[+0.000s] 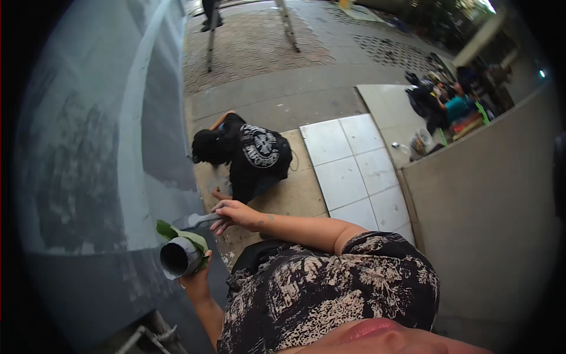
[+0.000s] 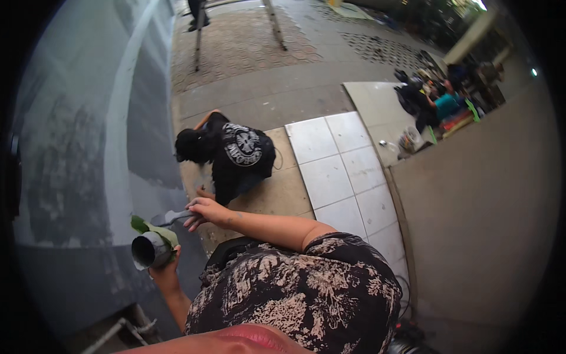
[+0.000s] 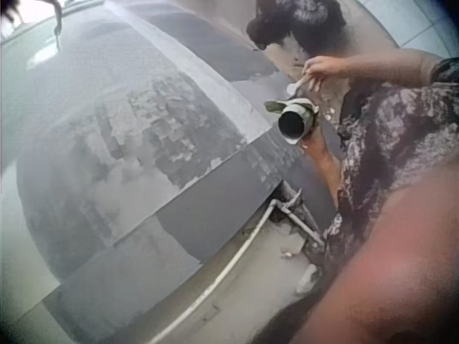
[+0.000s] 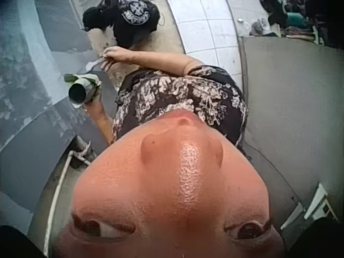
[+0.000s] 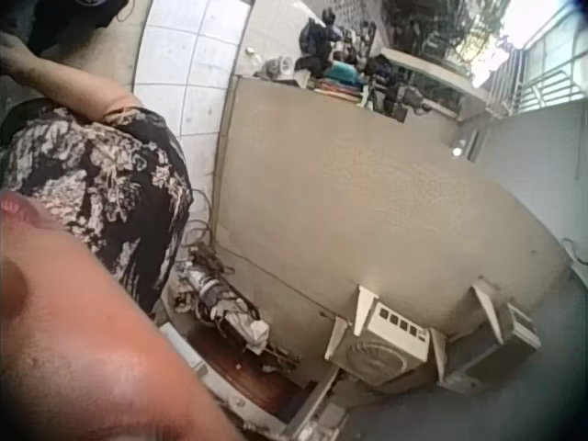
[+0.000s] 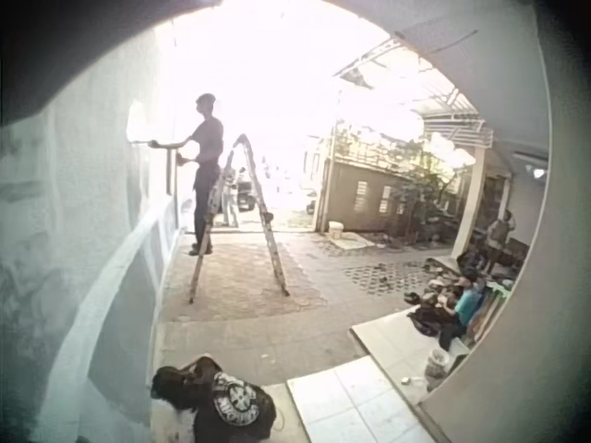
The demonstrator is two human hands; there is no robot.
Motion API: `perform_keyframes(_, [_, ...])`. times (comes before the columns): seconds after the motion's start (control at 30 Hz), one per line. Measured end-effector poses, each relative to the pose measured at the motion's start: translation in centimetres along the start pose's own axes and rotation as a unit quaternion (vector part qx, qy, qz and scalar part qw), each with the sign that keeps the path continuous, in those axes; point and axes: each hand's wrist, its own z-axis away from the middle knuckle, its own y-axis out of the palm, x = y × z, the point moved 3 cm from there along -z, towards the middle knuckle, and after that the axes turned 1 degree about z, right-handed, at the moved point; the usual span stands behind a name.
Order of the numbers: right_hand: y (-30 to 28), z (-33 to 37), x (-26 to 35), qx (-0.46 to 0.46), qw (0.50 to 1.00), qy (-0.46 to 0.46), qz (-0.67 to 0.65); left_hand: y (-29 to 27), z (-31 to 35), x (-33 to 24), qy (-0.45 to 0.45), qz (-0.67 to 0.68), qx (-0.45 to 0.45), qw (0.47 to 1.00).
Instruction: Painting a gray wall with a brush while holding a small paint container.
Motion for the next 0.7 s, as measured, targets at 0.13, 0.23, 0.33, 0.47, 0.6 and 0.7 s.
perform_keyframes(0.13, [5.4,-2.6,-5.1,0.049,0.994,0.043,0.09,-7.8,2.3,2.3,-0.018,-0.022,-0.05,0.998])
perform_keyframes(0.23, [9.5,-4.2,-9.0,0.076,0.987,0.081,0.119,-12.7,5.6,3.3,-0.057,0.017,-0.103,0.993])
perform_keyframes(0.33, [12.4,-5.3,-13.5,0.138,0.966,0.155,0.155,-17.2,9.6,4.7,-0.082,0.039,-0.181,0.979])
perform_keyframes(0.47, [16.1,-5.4,-18.1,0.177,0.935,0.267,0.151,-22.0,13.9,4.9,-0.027,0.012,-0.255,0.967])
perform_keyframes(0.6, [20.1,-4.8,-20.7,0.2,0.9,0.353,0.157,-26.4,17.8,5.9,-0.011,0.0,-0.294,0.956])
perform_keyframes(0.7, [21.9,-5.1,-22.8,0.233,0.879,0.378,0.173,-28.2,20.2,7.2,-0.007,-0.026,-0.318,0.948])
